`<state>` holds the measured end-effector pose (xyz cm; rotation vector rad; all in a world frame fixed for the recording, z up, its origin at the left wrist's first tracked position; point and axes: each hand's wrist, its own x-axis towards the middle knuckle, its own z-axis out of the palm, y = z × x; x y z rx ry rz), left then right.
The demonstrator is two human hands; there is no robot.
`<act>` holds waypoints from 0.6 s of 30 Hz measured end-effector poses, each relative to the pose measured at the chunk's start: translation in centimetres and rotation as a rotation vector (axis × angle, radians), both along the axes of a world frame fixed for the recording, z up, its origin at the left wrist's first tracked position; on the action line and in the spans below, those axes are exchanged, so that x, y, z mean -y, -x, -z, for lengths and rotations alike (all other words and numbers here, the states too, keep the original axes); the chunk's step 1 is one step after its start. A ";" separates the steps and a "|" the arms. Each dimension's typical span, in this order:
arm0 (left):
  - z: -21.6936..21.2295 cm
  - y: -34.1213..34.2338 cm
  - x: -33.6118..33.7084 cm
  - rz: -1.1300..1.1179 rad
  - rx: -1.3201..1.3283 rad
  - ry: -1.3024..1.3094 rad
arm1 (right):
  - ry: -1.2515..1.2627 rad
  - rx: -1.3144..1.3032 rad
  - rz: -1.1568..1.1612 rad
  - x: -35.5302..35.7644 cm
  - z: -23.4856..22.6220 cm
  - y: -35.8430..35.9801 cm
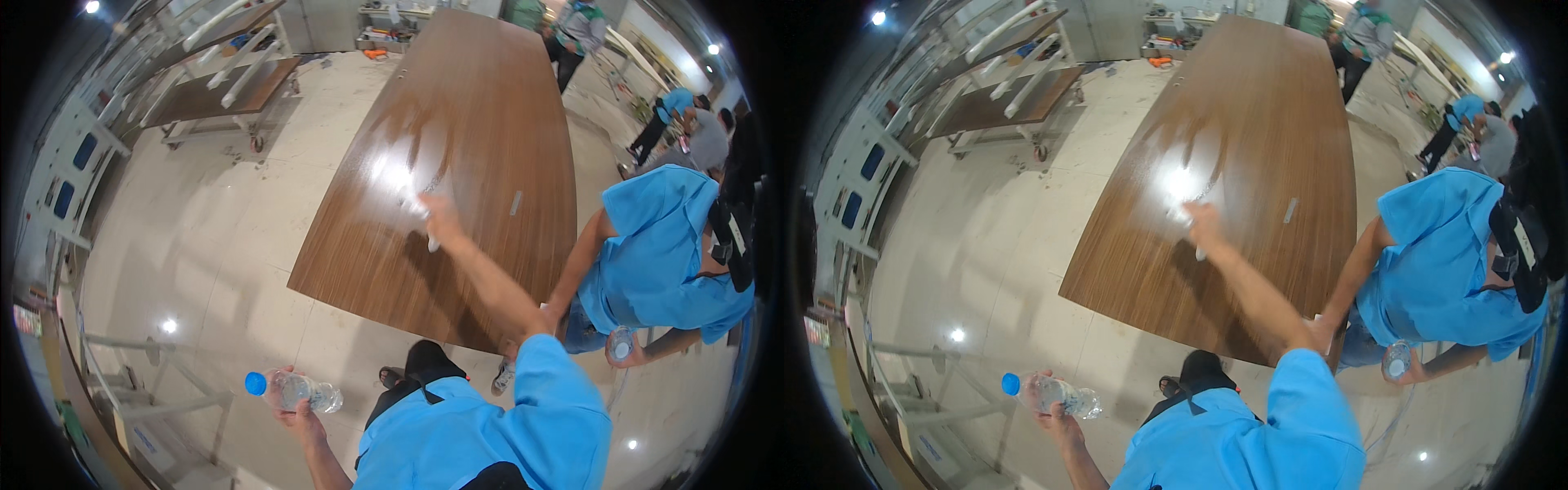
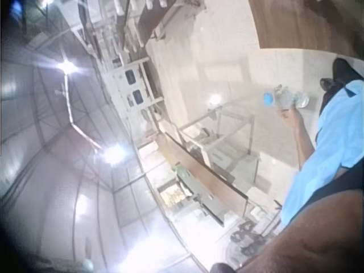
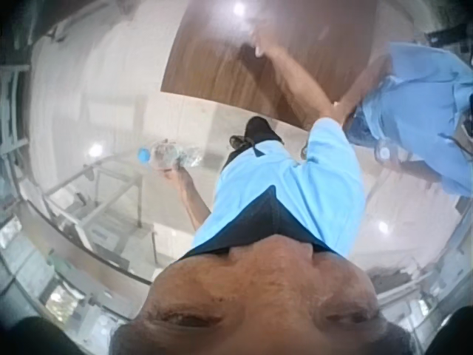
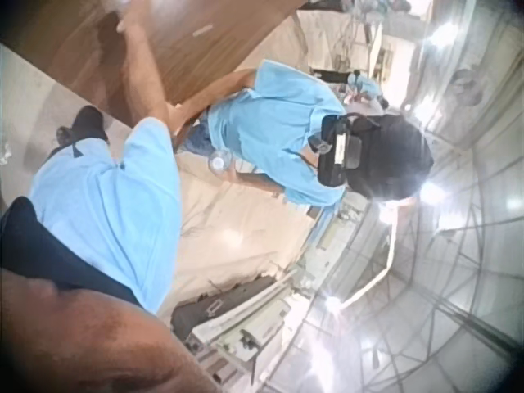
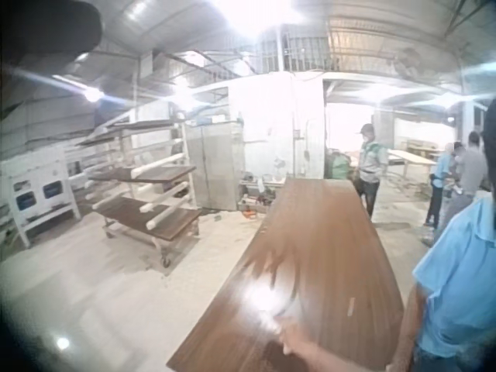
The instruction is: The person wipes the surface of a large wooden table using a white cloth and a water bottle. They repeatedly pour water onto the cloth and wipe different sections of the table while other workers are present in the background.
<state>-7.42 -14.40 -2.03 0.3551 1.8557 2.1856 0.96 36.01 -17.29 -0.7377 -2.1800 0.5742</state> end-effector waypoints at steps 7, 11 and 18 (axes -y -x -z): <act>1.2 9.9 0.4 -0.031 -0.008 0.089 | 0.379 0.126 0.847 -18.1 -1.7 -9.6; -0.7 15.6 -1.6 0.002 -0.035 0.110 | 0.478 0.288 0.729 -19.4 5.9 -0.9; -1.4 23.4 -7.0 -0.012 -0.087 0.116 | -0.108 0.263 0.018 0.1 6.8 24.3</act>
